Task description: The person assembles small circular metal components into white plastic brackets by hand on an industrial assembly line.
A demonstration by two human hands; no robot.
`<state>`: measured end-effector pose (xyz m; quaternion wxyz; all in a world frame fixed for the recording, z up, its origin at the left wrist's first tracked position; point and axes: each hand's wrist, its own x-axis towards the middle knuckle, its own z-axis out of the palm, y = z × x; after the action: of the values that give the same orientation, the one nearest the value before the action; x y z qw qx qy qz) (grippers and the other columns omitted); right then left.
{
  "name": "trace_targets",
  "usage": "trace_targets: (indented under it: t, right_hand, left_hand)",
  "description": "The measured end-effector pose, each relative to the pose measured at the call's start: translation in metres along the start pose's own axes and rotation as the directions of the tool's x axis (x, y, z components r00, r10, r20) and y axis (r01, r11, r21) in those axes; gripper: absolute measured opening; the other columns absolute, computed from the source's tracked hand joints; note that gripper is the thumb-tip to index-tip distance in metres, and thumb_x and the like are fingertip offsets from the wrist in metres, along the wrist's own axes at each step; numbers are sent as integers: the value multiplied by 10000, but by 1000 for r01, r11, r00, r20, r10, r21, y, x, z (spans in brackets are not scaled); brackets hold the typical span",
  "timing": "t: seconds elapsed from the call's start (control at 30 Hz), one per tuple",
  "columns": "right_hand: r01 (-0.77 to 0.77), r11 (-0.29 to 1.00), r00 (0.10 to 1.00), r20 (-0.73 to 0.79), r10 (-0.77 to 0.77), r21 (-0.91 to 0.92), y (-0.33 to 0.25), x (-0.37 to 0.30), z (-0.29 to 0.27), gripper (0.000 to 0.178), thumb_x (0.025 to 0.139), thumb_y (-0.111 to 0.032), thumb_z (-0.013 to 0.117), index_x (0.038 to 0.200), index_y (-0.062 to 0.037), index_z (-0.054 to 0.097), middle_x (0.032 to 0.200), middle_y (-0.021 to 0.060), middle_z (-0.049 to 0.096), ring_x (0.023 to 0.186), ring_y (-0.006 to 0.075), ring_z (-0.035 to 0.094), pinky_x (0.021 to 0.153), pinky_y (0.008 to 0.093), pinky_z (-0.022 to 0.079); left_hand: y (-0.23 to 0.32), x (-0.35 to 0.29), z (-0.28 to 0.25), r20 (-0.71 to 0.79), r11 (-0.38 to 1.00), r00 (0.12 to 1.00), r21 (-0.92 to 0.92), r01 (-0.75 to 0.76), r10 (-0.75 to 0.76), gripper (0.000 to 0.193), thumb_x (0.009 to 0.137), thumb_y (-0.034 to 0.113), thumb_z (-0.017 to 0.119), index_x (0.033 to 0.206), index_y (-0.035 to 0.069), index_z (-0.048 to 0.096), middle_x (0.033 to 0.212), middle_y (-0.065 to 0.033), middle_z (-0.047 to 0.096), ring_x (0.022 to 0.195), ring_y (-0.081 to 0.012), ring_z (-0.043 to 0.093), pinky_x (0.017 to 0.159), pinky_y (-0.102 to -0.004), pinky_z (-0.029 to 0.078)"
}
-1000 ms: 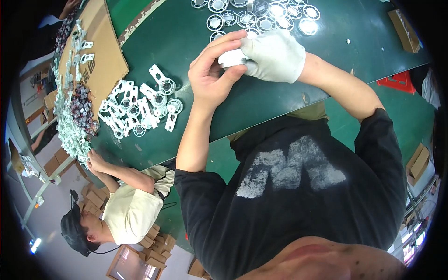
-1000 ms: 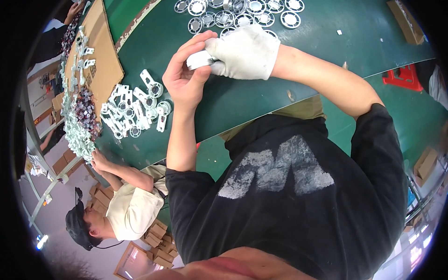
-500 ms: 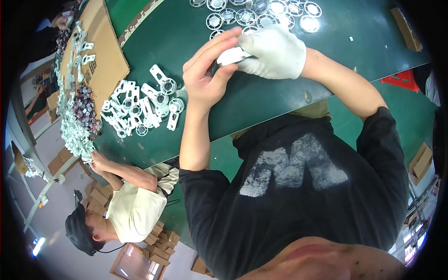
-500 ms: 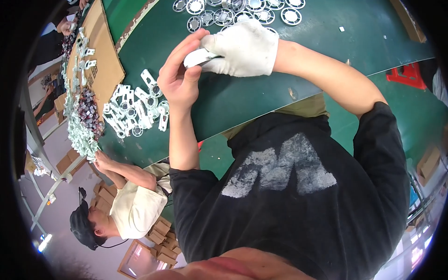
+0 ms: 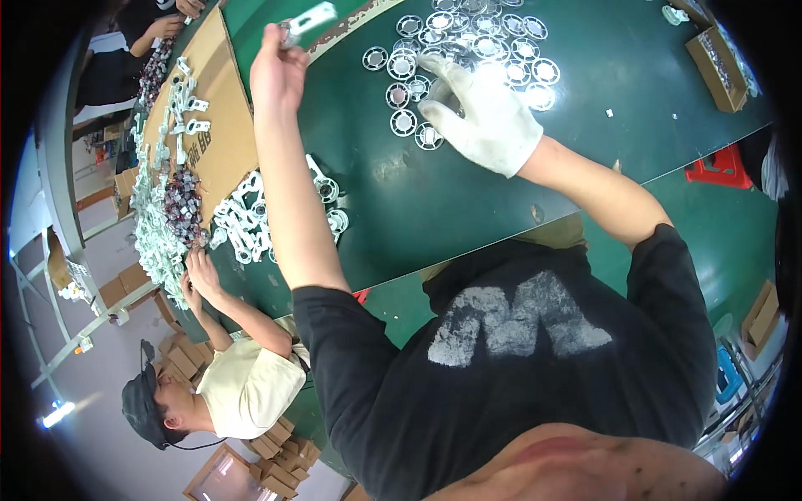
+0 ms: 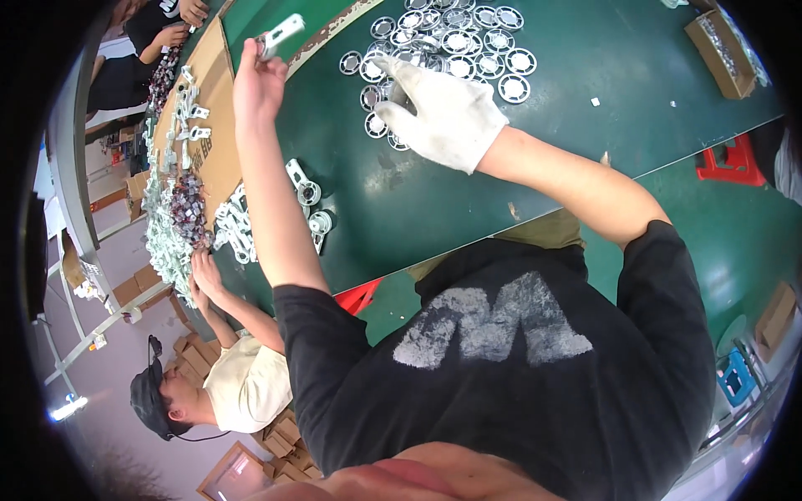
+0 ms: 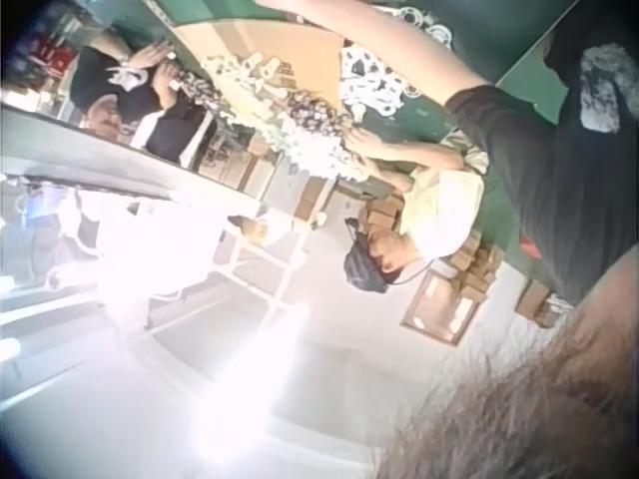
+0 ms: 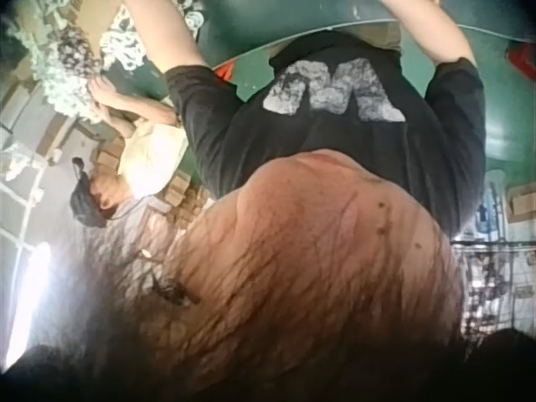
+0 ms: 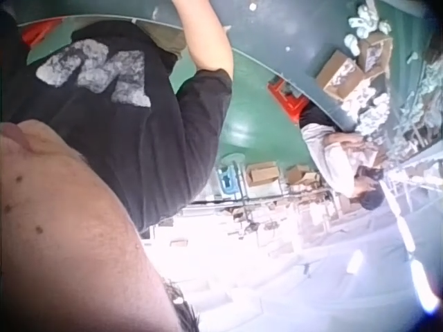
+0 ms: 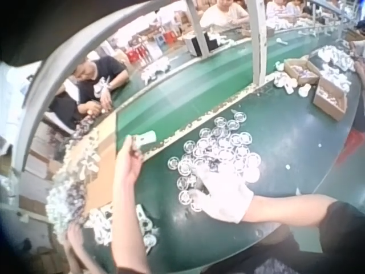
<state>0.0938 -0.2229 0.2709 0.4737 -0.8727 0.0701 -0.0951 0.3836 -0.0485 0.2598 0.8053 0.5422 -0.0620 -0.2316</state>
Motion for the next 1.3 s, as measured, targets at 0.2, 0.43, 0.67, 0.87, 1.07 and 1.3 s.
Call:
trace_targets:
  t: [0.2,0.43,0.67,0.87,1.07,1.3]
  right_hand:
    - [272,962,959,92,-268,-34,-18,-24,7,362,972,-283,561,1275,-101,636,926,107,728,869,302,715,772,407,571]
    - [-108,969,517,845,-138,224,11,-148,12,300,984,-337,533,1136,-192,748,1031,76,771,876,233,745,813,392,588]
    - [124,956,662,740,121,-267,200,-189,131,313,969,-241,466,975,-64,724,1027,179,738,915,369,704,803,531,519]
    - [230,962,520,854,6,-146,200,-156,163,314,970,-242,466,983,-63,723,1032,182,736,922,373,702,809,532,518]
    - [191,978,426,905,-8,-81,222,-110,178,314,972,-243,466,991,-61,722,1037,185,734,928,377,700,815,533,518]
    - [196,980,424,903,-60,-27,198,-48,189,314,973,-243,467,1001,-60,720,1042,188,732,935,381,698,822,534,517]
  left_hand:
    - [-29,68,-32,-349,993,937,-112,-45,4,305,1011,9,540,1292,-103,501,1185,-221,591,1122,-412,635,1027,-540,564]
    - [13,-120,87,356,890,821,-279,-361,445,128,1003,75,528,1067,-1,609,718,-23,509,602,-121,454,537,-306,371]
    - [43,-291,140,610,707,404,-410,-575,682,122,961,145,528,915,231,601,653,49,533,510,-114,447,498,-261,325]
    - [98,-277,92,627,809,602,-80,-582,495,66,875,131,562,835,178,584,638,13,514,533,-157,451,507,-294,334]
    - [97,-220,122,604,903,763,159,-400,232,44,789,117,595,756,125,567,623,-23,495,557,-201,456,516,-327,343]
    - [183,-175,113,582,875,811,423,-234,-64,97,689,100,635,664,64,548,606,-65,473,584,-252,461,526,-366,353]
